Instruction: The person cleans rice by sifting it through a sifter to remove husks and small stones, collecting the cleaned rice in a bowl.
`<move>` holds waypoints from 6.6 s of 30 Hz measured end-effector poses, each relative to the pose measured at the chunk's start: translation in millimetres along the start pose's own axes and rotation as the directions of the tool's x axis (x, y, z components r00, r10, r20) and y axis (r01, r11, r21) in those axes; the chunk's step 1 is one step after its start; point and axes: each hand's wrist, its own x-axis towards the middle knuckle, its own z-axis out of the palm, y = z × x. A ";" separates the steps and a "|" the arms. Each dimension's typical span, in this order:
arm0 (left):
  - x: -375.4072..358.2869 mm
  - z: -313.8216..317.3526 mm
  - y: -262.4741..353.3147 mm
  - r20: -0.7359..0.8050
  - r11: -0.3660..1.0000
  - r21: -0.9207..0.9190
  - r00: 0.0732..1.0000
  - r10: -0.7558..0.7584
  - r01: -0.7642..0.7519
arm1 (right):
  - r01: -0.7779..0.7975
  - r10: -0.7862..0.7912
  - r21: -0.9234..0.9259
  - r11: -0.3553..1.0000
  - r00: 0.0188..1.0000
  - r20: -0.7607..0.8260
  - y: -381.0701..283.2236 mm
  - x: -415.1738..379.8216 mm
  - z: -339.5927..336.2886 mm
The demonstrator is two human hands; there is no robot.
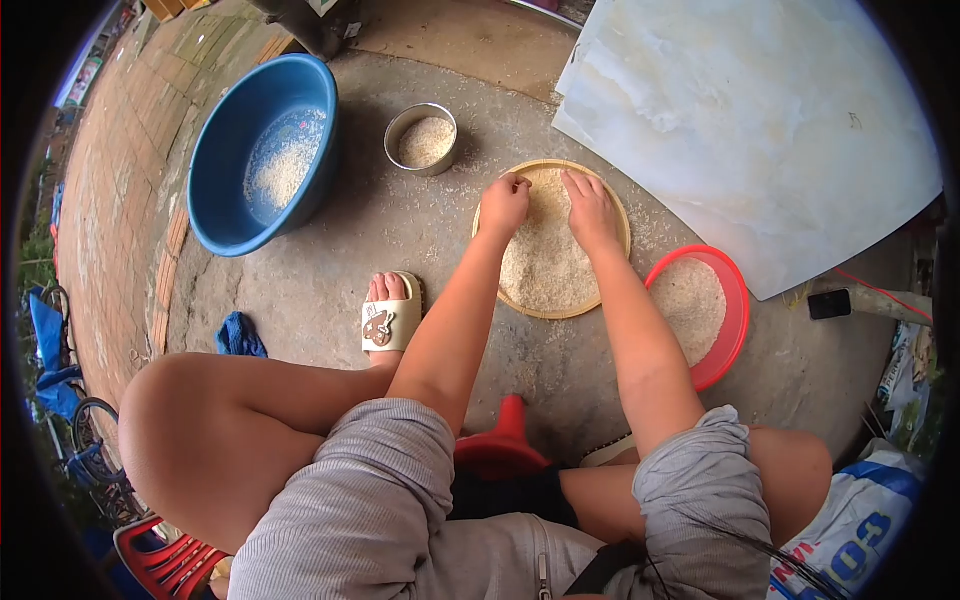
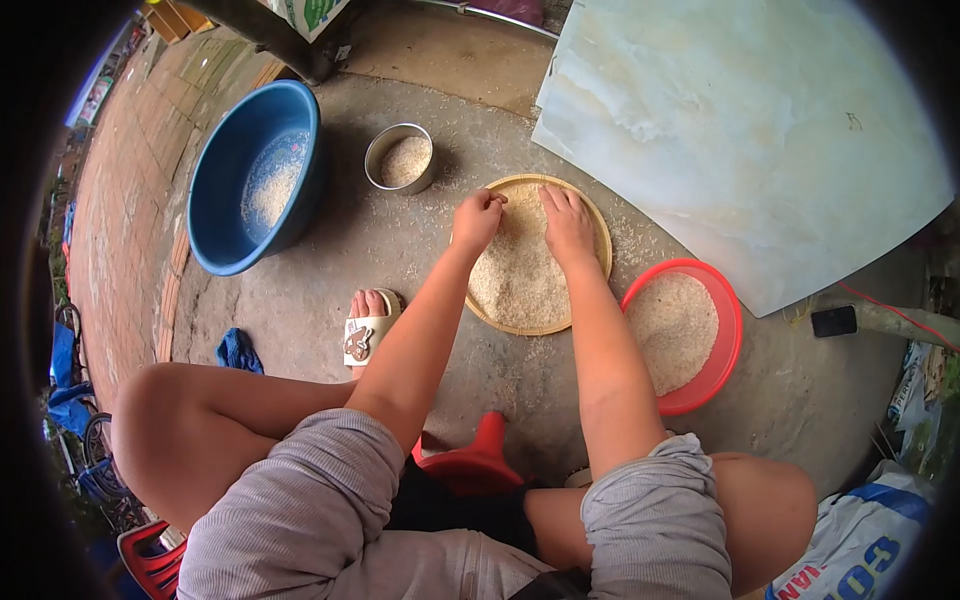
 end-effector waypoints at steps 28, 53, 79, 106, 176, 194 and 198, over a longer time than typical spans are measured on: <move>-29.8 57.2 21.0 0.612 -0.002 -0.790 0.789 -0.061 0.613 | -0.268 0.328 0.541 0.797 0.945 -0.015 -59.6 -25.0 -42.3; 108.6 -145.0 4.7 -0.365 0.942 -0.335 0.923 -0.126 -0.004 | -0.467 0.466 -0.045 0.883 0.884 -0.024 -35.6 -85.5 -9.4; -25.9 -23.4 -38.5 0.336 0.587 0.327 0.671 0.661 -0.741 | -0.494 0.495 -0.040 0.869 0.861 0.119 -37.7 -74.0 -13.0; -46.1 16.2 57.8 0.538 0.928 0.165 0.819 0.199 -0.334 | -0.157 0.618 0.698 -0.698 0.360 0.699 -39.2 -36.2 -19.2; -77.4 15.0 -10.4 0.984 0.483 0.085 0.149 0.095 -0.871 | -0.221 0.618 0.648 -0.728 0.197 0.761 15.3 -67.6 -12.4; -75.1 9.1 40.8 0.485 0.894 -0.047 0.772 0.411 -0.446 | -0.463 0.496 0.588 -0.663 0.317 0.808 -6.2 -63.2 -20.8; -79.0 19.6 66.7 0.560 0.831 -0.030 0.679 0.475 -0.556 | -0.471 0.367 0.589 -0.657 0.483 0.795 -13.2 -58.1 -28.0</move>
